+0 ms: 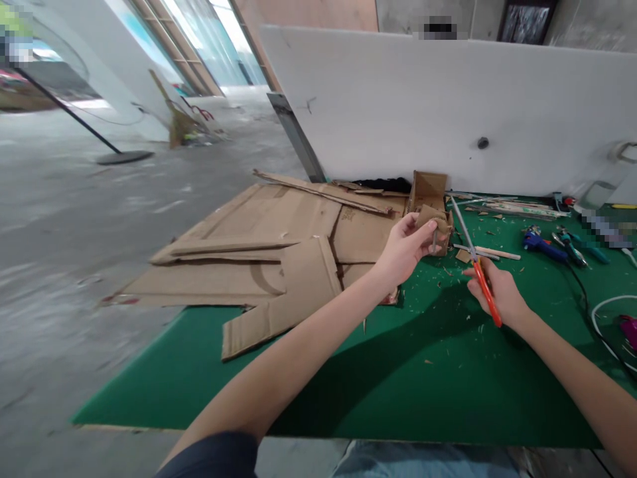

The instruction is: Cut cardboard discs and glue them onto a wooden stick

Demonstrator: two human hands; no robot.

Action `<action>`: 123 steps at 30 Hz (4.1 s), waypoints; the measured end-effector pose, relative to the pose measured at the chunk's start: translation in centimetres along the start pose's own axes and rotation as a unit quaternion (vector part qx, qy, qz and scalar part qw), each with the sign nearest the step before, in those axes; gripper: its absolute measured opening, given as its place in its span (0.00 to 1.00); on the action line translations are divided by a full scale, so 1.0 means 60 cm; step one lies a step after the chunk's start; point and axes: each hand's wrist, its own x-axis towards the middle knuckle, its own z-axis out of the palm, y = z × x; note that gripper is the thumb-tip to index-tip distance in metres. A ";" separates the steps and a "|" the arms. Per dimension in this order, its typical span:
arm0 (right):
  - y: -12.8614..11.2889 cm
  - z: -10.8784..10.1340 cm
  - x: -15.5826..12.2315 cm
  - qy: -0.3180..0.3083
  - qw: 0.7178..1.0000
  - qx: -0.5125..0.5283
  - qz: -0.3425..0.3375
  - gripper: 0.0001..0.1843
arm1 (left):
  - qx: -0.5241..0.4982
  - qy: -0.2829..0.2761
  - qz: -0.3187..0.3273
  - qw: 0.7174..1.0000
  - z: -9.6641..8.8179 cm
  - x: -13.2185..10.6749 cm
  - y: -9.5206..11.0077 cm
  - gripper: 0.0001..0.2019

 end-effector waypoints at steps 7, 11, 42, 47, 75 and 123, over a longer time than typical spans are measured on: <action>-0.015 -0.008 0.000 -0.050 0.998 0.038 -0.001 0.41 | -0.009 0.002 -0.010 1.000 0.003 -0.001 0.000 0.18; -0.021 -0.005 -0.003 -0.059 0.997 0.038 0.006 0.41 | 0.008 -0.014 0.000 1.000 0.005 -0.003 -0.002 0.17; -0.005 -0.002 -0.003 0.038 0.994 -0.097 -0.006 0.22 | -0.013 -0.004 -0.025 1.000 -0.004 0.002 -0.004 0.15; -0.005 -0.001 -0.003 0.002 1.000 0.010 0.004 0.28 | -0.054 0.022 -0.023 0.998 -0.002 -0.002 0.002 0.15; -0.014 -0.011 0.005 -0.030 0.998 -0.039 0.030 0.27 | -0.055 -0.016 -0.001 0.998 -0.006 0.000 -0.020 0.16; -0.020 -0.013 -0.001 -0.003 0.990 -0.141 0.021 0.22 | 0.030 -0.024 0.003 0.999 -0.007 0.000 -0.010 0.18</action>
